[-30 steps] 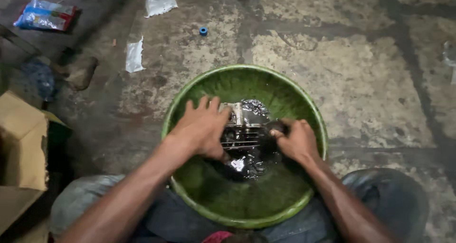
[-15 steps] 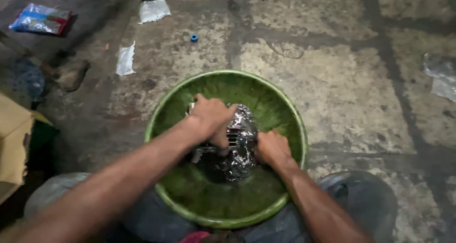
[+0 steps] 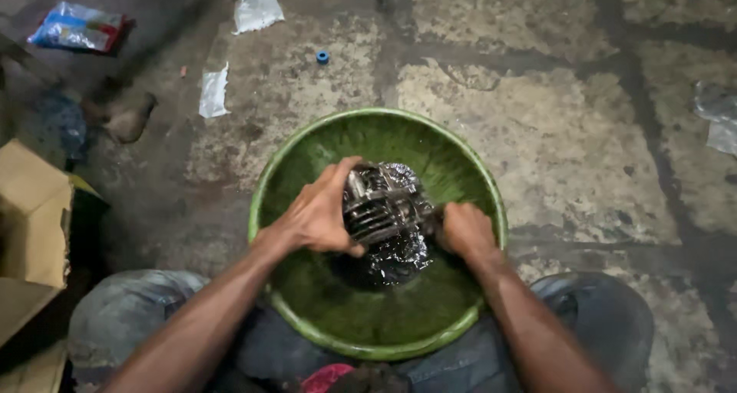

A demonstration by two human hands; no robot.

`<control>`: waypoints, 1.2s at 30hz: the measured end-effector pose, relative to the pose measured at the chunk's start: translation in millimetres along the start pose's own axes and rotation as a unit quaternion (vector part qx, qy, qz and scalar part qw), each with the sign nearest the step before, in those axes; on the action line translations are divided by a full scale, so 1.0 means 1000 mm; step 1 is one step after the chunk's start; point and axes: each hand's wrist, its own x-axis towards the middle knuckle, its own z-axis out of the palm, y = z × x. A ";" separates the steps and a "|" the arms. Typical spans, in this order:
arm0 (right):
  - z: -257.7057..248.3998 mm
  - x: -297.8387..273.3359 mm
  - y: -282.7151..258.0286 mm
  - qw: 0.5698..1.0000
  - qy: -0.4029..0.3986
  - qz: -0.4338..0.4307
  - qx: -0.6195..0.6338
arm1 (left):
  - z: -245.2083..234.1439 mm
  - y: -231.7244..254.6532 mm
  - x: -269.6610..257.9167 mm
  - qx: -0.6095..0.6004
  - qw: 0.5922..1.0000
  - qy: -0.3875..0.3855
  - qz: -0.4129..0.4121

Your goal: The person scrubs a metal engine cylinder head with a brush while it is submerged in a green basin filled with liquid. They rotate the part to clean different sides and use the brush to scrub the fins and internal surfaces.

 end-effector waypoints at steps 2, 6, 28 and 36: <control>-0.008 -0.003 -0.001 0.998 -0.010 0.015 0.062 | -0.002 -0.016 -0.005 -0.007 0.999 -0.025 -0.023; -0.002 -0.006 -0.020 0.999 -0.045 -0.005 0.014 | -0.010 -0.039 -0.024 -0.030 0.998 -0.049 -0.009; -0.088 -0.046 -0.117 0.884 0.193 -0.344 0.250 | 0.020 -0.083 -0.020 -0.153 0.982 0.002 0.111; -0.087 -0.031 -0.099 0.896 0.204 -0.374 0.127 | 0.022 -0.092 -0.017 -0.170 0.983 0.009 0.068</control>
